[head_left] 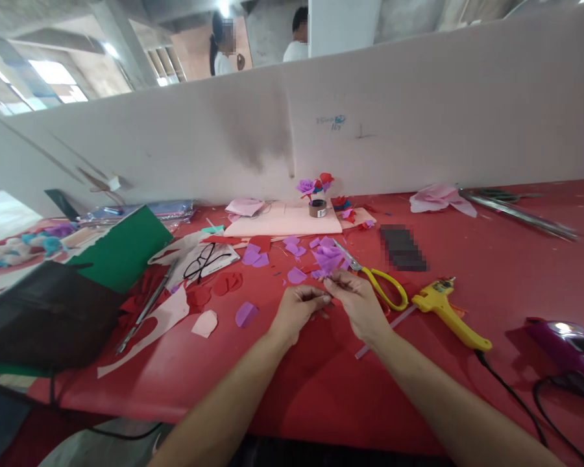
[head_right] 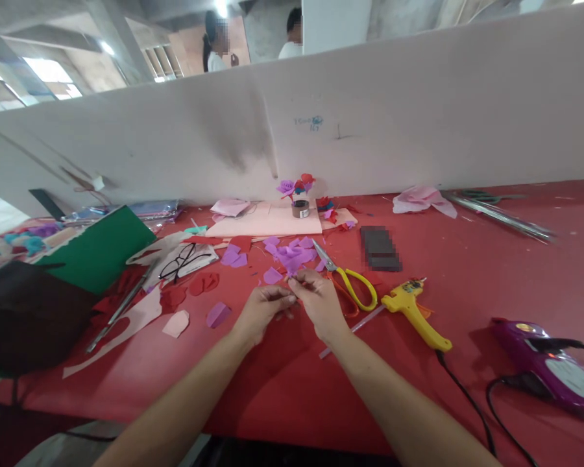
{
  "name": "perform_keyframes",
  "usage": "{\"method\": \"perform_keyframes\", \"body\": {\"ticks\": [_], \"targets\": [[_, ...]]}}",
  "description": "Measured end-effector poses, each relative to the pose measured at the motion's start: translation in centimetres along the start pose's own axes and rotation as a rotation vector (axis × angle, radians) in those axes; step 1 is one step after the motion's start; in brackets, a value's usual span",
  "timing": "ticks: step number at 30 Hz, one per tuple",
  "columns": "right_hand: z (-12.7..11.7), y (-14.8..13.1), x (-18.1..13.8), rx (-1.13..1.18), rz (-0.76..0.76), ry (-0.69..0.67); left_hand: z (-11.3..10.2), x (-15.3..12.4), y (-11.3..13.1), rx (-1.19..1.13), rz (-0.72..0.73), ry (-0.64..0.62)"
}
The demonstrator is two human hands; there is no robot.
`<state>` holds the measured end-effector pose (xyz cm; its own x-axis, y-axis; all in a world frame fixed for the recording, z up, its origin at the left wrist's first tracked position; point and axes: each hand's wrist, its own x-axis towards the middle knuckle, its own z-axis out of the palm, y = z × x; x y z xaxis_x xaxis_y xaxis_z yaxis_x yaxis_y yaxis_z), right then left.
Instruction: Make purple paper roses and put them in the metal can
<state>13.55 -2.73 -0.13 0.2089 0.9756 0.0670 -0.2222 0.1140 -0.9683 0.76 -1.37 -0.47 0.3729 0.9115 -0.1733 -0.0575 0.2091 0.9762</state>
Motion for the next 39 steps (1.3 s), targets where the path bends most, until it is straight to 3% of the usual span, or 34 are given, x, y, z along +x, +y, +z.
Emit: {"method": "perform_keyframes", "body": {"ticks": [9, 17, 29, 39], "targets": [[0.0, -0.1, -0.1, 0.079, 0.062, -0.052, 0.1, 0.0, 0.1, 0.049, 0.076, 0.072], [-0.1, -0.6, 0.4, 0.262, 0.154, 0.069, 0.2, 0.0, 0.2, 0.016, 0.067, 0.089], [-0.3, -1.1, 0.6, 0.267, 0.231, 0.05, 0.0, 0.3, -0.1, -0.004, 0.046, 0.06], [-0.3, -1.3, 0.7, 0.213, 0.201, 0.01, 0.2, 0.5, -0.3, -0.039, 0.045, 0.079]]}}
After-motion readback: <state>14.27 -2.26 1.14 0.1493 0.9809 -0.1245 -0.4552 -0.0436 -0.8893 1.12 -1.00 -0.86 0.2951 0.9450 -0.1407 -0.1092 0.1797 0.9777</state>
